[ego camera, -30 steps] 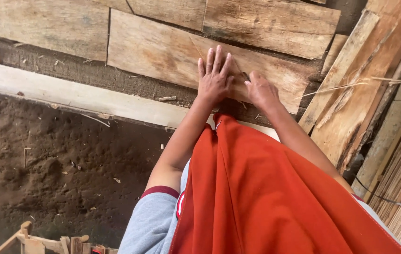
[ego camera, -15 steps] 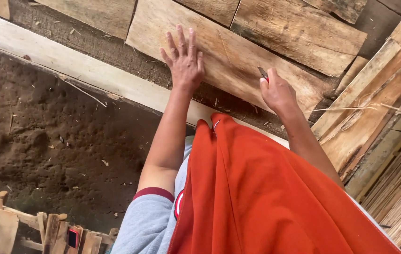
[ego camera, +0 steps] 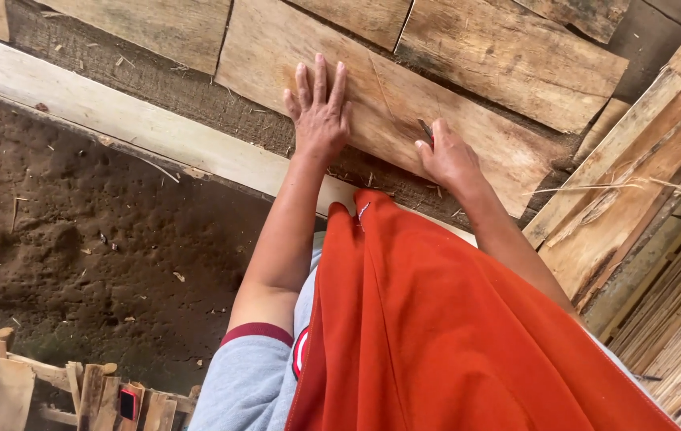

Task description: The person uses a red utility knife to shave thin strips from a wooden plank placed on a workbench. They repeatedly draw the knife along the wood to remove shavings, then lift and reposition the plank to continue shaving different sections.

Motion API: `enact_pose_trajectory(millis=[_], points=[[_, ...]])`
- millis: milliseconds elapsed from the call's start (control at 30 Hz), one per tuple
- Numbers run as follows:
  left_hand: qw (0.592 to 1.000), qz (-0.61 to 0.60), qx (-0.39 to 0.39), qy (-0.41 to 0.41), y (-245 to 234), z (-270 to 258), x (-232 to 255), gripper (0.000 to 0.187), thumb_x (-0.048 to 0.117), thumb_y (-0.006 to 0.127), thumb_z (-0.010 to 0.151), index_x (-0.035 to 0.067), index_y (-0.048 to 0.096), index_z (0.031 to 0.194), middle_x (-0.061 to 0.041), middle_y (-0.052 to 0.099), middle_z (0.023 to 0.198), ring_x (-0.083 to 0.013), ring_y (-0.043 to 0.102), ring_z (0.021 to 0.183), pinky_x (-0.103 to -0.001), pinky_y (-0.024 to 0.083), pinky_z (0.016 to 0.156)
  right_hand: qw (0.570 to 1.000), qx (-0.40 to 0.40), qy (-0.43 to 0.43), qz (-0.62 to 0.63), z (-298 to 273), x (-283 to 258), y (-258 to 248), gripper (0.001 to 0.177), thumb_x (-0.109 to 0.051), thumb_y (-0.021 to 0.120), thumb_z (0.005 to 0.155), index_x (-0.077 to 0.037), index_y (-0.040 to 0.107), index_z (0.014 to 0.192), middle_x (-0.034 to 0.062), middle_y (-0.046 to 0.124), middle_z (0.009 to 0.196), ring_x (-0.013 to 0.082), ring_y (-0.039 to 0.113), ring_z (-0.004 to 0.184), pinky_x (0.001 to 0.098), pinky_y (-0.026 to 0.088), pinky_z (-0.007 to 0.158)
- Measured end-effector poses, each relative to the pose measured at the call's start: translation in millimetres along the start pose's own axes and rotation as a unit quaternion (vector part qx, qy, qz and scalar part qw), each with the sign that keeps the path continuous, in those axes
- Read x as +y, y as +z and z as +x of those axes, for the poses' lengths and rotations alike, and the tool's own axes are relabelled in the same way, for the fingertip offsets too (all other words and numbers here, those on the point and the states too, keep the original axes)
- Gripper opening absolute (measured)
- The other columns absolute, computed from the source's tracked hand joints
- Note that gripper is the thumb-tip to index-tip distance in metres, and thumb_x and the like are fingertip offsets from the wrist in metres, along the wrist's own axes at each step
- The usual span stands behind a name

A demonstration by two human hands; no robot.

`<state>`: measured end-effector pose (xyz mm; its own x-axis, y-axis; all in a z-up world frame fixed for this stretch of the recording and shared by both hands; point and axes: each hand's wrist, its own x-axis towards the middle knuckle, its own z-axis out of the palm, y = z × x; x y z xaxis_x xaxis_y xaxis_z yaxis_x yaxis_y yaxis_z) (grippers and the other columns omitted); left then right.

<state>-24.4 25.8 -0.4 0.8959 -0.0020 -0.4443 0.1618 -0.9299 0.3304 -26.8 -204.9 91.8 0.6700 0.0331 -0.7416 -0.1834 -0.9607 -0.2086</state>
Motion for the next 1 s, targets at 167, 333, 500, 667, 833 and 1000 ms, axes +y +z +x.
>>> enact_pose_trajectory(millis=[167, 333, 500, 667, 833, 1000], points=[[0.999, 0.005, 0.052, 0.003, 4, 16, -12, 0.067, 0.049, 0.044, 0.112, 0.036, 0.007, 0.167, -0.003, -0.019, 0.167, -0.0345, -0.008, 0.155, -0.058, 0.012, 0.122, 0.999, 0.031, -0.023, -0.005, 10, -2, 7, 0.030, -0.039, 0.035, 0.110, -0.010, 0.038, 0.118, 0.0211, 0.066, 0.096, 0.0439, 0.062, 0.083, 0.0555, 0.044, 0.073], [0.999, -0.029, 0.027, 0.001, -28, 6, 4, 0.066, 0.041, 0.046, 0.110, 0.034, 0.016, 0.168, 0.000, -0.019, 0.166, -0.0363, -0.023, 0.150, -0.060, -0.009, 0.124, 0.998, 0.048, -0.035, -0.008, 11, -4, 20, 0.028, -0.040, 0.038, 0.108, -0.013, 0.041, 0.115, 0.0204, 0.067, 0.103, 0.0444, 0.062, 0.090, 0.0561, 0.045, 0.075], [0.998, 0.021, 0.051, 0.018, -21, 12, 15, 0.068, 0.028, 0.041, 0.117, 0.027, -0.004, 0.168, -0.001, -0.029, 0.164, -0.0321, -0.034, 0.146, -0.066, -0.018, 0.120, 0.997, 0.045, -0.054, -0.016, 7, 1, 31, 0.026, -0.036, 0.039, 0.108, -0.011, 0.042, 0.115, 0.0172, 0.069, 0.111, 0.0440, 0.064, 0.099, 0.0576, 0.048, 0.078], [0.955, 0.087, 0.246, 0.139, 23, 18, 38, 0.087, 0.031, 0.041, 0.093, 0.021, -0.011, 0.162, -0.004, -0.034, 0.165, -0.0313, -0.034, 0.149, -0.066, -0.019, 0.118, 0.998, 0.057, -0.042, 0.002, -3, 7, 34, 0.019, -0.030, 0.044, 0.107, -0.010, 0.041, 0.109, 0.0192, 0.066, 0.097, 0.0435, 0.061, 0.088, 0.0562, 0.045, 0.069], [0.948, 0.096, 0.197, 0.232, 38, -4, 78, 0.078, 0.043, 0.037, 0.103, 0.020, -0.008, 0.163, -0.004, -0.031, 0.166, -0.0317, -0.034, 0.150, -0.067, -0.021, 0.118, 0.992, 0.126, -0.010, 0.027, 2, 41, 40, 0.021, -0.031, 0.045, 0.107, -0.010, 0.042, 0.111, 0.0198, 0.068, 0.094, 0.0461, 0.064, 0.088, 0.0584, 0.048, 0.069], [0.966, 0.100, 0.038, 0.236, 42, -12, 94, 0.086, 0.074, 0.054, 0.105, 0.035, 0.011, 0.168, -0.009, -0.011, 0.169, -0.0418, -0.015, 0.153, -0.072, -0.008, 0.119, 0.981, 0.185, 0.045, 0.039, -10, 66, 28, 0.047, -0.035, 0.064, 0.101, -0.013, 0.040, 0.135, 0.0164, 0.071, 0.102, 0.0422, 0.069, 0.089, 0.0568, 0.053, 0.072]])
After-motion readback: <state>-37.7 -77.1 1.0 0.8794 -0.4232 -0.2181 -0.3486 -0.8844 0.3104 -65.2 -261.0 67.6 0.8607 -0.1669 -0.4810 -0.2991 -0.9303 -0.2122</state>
